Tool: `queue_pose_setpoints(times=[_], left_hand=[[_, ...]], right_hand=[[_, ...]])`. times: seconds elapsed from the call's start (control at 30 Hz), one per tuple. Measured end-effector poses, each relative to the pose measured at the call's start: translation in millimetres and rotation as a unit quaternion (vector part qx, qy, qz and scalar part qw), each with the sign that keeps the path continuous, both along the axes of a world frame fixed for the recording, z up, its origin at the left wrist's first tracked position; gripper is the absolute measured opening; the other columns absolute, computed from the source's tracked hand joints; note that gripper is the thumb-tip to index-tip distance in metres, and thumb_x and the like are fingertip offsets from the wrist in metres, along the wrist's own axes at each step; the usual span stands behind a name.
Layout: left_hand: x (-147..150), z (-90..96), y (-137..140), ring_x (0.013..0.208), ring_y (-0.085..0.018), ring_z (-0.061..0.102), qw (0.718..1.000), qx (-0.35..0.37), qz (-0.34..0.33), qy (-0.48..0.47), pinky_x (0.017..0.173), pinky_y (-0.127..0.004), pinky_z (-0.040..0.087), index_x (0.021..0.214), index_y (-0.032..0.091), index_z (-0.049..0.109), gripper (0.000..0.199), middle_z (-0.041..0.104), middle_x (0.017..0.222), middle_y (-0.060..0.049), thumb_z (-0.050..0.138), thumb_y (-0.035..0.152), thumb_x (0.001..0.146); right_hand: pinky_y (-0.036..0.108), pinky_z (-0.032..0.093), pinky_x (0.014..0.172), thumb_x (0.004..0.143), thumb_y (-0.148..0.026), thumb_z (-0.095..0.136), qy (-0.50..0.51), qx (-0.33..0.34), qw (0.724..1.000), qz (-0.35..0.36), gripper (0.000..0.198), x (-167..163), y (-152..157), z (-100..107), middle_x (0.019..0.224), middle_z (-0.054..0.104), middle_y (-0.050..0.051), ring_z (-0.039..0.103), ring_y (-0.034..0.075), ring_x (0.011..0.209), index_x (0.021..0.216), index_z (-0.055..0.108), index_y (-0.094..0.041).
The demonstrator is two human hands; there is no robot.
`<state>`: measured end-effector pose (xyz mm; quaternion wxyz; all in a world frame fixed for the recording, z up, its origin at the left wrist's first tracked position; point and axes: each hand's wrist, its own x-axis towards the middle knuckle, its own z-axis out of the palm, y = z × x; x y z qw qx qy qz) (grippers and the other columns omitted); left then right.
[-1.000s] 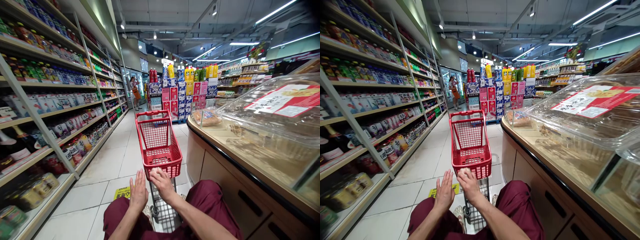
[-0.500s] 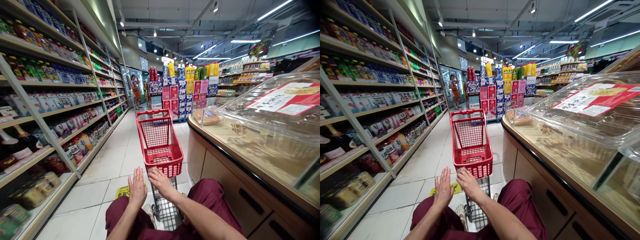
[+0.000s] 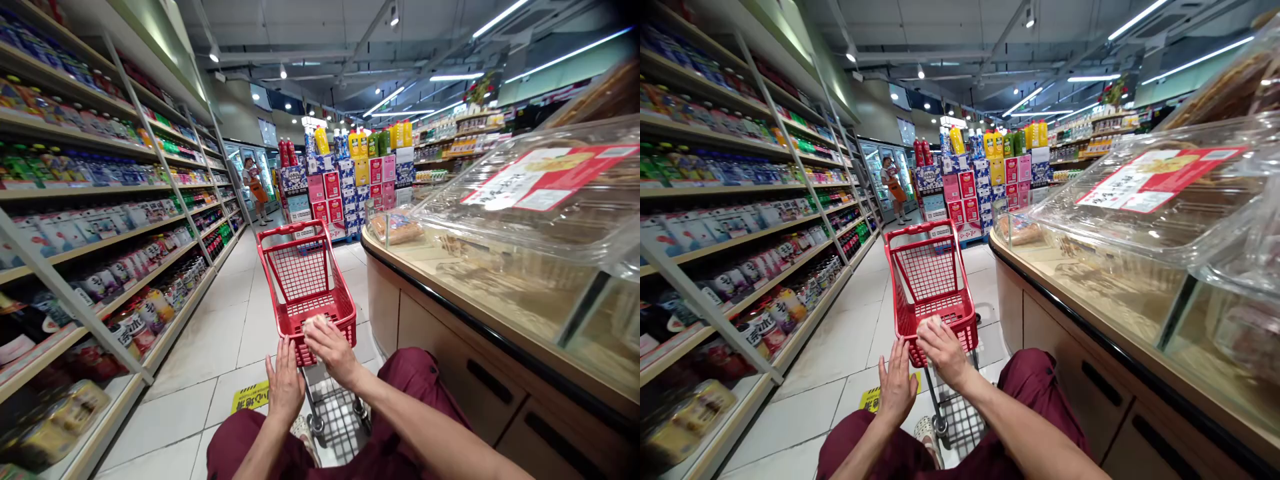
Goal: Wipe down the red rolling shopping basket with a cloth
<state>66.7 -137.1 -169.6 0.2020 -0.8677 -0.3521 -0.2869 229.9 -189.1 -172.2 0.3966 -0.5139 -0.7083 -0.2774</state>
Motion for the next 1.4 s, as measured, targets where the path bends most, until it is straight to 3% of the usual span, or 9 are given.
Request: queue_pose_setpoints(times=[0.1,0.3,0.47,0.6,0.77,0.9,1.2,1.33,1.4], left_hand=[[6,3.7,0,0.130,-0.022,0.025,1.000,0.010,-0.016,0.007,0.106,-0.048,0.016,0.138,0.011,0.007,0.072,0.031,0.139,-0.015,0.035,0.005,0.072],[20,9.4,2,0.131,-0.023,0.022,0.999,0.016,-0.040,0.024,0.105,-0.049,0.018,0.137,0.011,0.010,0.071,0.030,0.139,-0.014,0.036,0.006,0.072],[31,10.5,0,0.131,-0.022,0.022,0.997,0.011,-0.066,0.042,0.105,-0.048,0.019,0.136,0.011,0.016,0.069,0.029,0.140,-0.013,0.038,0.007,0.071],[37,10.3,-1,0.131,-0.022,0.022,0.996,0.020,-0.077,0.038,0.106,-0.048,0.017,0.136,0.011,0.017,0.069,0.030,0.140,-0.013,0.039,0.008,0.071],[35,9.3,3,0.131,-0.021,0.021,0.996,0.011,-0.070,0.047,0.107,-0.048,0.015,0.136,0.012,0.017,0.067,0.030,0.140,-0.012,0.037,0.007,0.072],[30,7.7,6,0.132,-0.022,0.019,0.998,-0.014,-0.024,0.055,0.106,-0.050,0.015,0.135,0.010,0.022,0.064,0.029,0.140,-0.013,0.034,0.006,0.072],[14,10.0,11,0.131,-0.021,0.021,0.995,-0.076,0.042,0.048,0.107,-0.051,0.011,0.134,0.011,0.024,0.066,0.028,0.140,-0.012,0.033,0.005,0.070],[11,9.3,17,0.131,-0.022,0.022,0.993,-0.091,0.057,0.049,0.106,-0.053,0.012,0.133,0.011,0.027,0.064,0.028,0.140,-0.011,0.033,0.006,0.069],[9,9.8,19,0.131,-0.021,0.021,0.993,-0.093,0.053,0.053,0.106,-0.053,0.012,0.133,0.011,0.028,0.064,0.028,0.141,-0.010,0.033,0.007,0.069]], right_hand=[[0.038,0.038,0.097,0.090,-0.019,0.036,0.003,0.013,1.000,0.003,0.029,10,-3,6,0.114,0.059,0.004,0.041,0.016,0.120,0.108,0.059,-0.021],[0.042,0.037,0.099,0.089,-0.016,0.038,0.030,0.018,0.999,-0.028,0.030,30,-11,-10,0.119,0.056,0.005,0.037,0.019,0.122,0.111,0.057,-0.019],[0.037,0.043,0.095,0.089,-0.014,0.037,0.032,-0.037,0.998,-0.028,0.031,48,-19,-22,0.112,0.060,0.005,0.043,0.016,0.118,0.111,0.057,-0.021],[0.043,0.037,0.100,0.088,-0.013,0.039,0.039,-0.004,0.999,-0.030,0.031,58,-21,-24,0.120,0.054,0.007,0.034,0.019,0.125,0.113,0.056,-0.019],[0.036,0.044,0.094,0.088,-0.012,0.037,0.044,-0.030,0.998,-0.039,0.031,67,-31,-35,0.114,0.059,0.006,0.039,0.016,0.121,0.109,0.059,-0.019],[0.040,0.037,0.100,0.087,-0.008,0.036,0.085,-0.016,0.995,-0.050,0.036,72,-30,-26,0.122,0.053,0.006,0.032,0.017,0.125,0.115,0.055,-0.019],[0.040,0.037,0.100,0.085,-0.004,0.035,0.114,-0.006,0.992,-0.055,0.042,79,-29,-10,0.125,0.050,0.006,0.029,0.018,0.127,0.120,0.051,-0.020],[0.042,0.037,0.100,0.086,-0.008,0.037,0.139,0.011,0.985,-0.100,0.038,57,-2,7,0.124,0.051,0.008,0.037,0.018,0.123,0.120,0.051,-0.019],[0.040,0.038,0.099,0.086,-0.009,0.038,0.115,0.001,0.990,-0.085,0.036,37,13,7,0.120,0.055,0.008,0.042,0.018,0.119,0.117,0.054,-0.018]])
